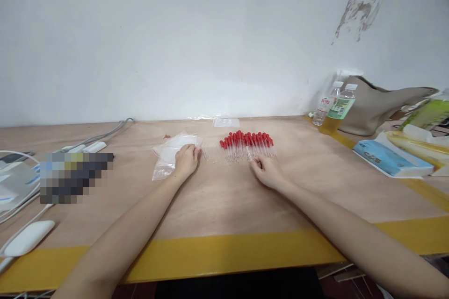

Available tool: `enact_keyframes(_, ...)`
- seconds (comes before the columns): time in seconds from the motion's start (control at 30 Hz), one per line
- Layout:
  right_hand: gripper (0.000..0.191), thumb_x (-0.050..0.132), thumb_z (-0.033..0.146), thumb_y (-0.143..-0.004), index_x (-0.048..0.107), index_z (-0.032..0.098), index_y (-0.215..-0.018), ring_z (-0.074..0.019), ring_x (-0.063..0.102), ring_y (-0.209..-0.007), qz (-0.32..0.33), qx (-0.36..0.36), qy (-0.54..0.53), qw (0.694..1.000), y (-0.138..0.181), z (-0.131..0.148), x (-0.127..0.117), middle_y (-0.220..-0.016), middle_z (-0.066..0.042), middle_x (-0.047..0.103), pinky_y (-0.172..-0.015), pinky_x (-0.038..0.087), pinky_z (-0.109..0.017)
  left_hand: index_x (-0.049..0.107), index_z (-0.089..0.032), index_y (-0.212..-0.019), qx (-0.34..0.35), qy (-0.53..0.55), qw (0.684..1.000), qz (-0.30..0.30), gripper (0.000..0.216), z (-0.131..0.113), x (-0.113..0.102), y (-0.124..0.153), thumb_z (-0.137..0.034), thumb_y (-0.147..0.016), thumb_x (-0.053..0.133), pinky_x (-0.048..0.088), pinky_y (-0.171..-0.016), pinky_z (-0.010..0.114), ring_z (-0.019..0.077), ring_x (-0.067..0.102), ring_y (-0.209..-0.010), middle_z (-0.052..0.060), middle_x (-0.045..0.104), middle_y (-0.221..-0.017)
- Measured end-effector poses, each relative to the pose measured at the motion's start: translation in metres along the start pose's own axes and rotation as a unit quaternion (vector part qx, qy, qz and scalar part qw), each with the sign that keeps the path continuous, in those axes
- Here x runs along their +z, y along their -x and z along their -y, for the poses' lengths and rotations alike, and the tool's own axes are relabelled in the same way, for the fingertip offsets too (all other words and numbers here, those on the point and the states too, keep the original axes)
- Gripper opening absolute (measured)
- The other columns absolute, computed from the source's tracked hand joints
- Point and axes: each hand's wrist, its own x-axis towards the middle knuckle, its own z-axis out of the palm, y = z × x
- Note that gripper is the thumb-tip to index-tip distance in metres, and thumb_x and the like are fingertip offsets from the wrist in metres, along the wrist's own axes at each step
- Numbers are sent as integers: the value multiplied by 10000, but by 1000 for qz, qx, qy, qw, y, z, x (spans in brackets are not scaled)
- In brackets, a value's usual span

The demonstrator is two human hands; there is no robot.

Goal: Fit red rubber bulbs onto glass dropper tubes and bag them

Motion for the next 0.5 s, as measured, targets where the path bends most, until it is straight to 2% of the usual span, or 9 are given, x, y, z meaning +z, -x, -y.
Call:
enact_keyframes(0.13,187,384,310,-802,452,178,-689,-135,489,-547,-21,-10,-27,999,-3,-11,7,-607,-19,556,-528,332,-237,614,-156,-847,13,20,999,-40,312,1,-4,-3,-269,-867,324,338,-888,332,203,468,-1010,73,573,-1030)
enact_keyframes(0.23,143,389,285,-803,465,175,-753,-140,516,-569,-32,-21,-87,996,-5,-19,12,-633,-24,573,-551,376,-248,624,-154,-850,32,80,990,-110,313,-1,-14,-1,-275,-861,336,327,-904,345,201,482,-981,72,589,-984)
enact_keyframes(0.3,143,399,260,-801,493,165,-851,-146,540,-602,-32,-39,-114,992,-6,-21,13,-669,-31,592,-579,402,-258,618,-152,-872,42,158,978,-126,306,-8,-20,4,-276,-857,339,371,-854,342,193,517,-917,69,604,-922)
enact_keyframes(0.33,174,404,253,-801,506,161,-906,-152,554,-633,-33,-51,-118,991,-5,-20,13,-702,-40,605,-598,412,-264,609,-153,-898,42,205,972,-109,296,-13,-22,7,-277,-855,344,399,-813,332,185,537,-873,64,610,-893)
enact_keyframes(0.4,230,413,253,-804,530,162,-980,-164,571,-703,-36,-82,-116,989,-3,-16,12,-784,-59,627,-629,421,-272,584,-149,-953,30,310,950,-36,269,-24,-21,16,-281,-838,380,444,-730,308,165,572,-770,53,622,-838)
enact_keyframes(0.5,234,434,258,-806,565,181,-984,-161,573,-731,-33,-126,-98,987,2,-7,10,-867,-58,637,-653,412,-274,558,-132,-948,-11,452,889,74,225,-44,-12,31,-259,-795,453,473,-708,301,156,603,-731,52,636,-798)
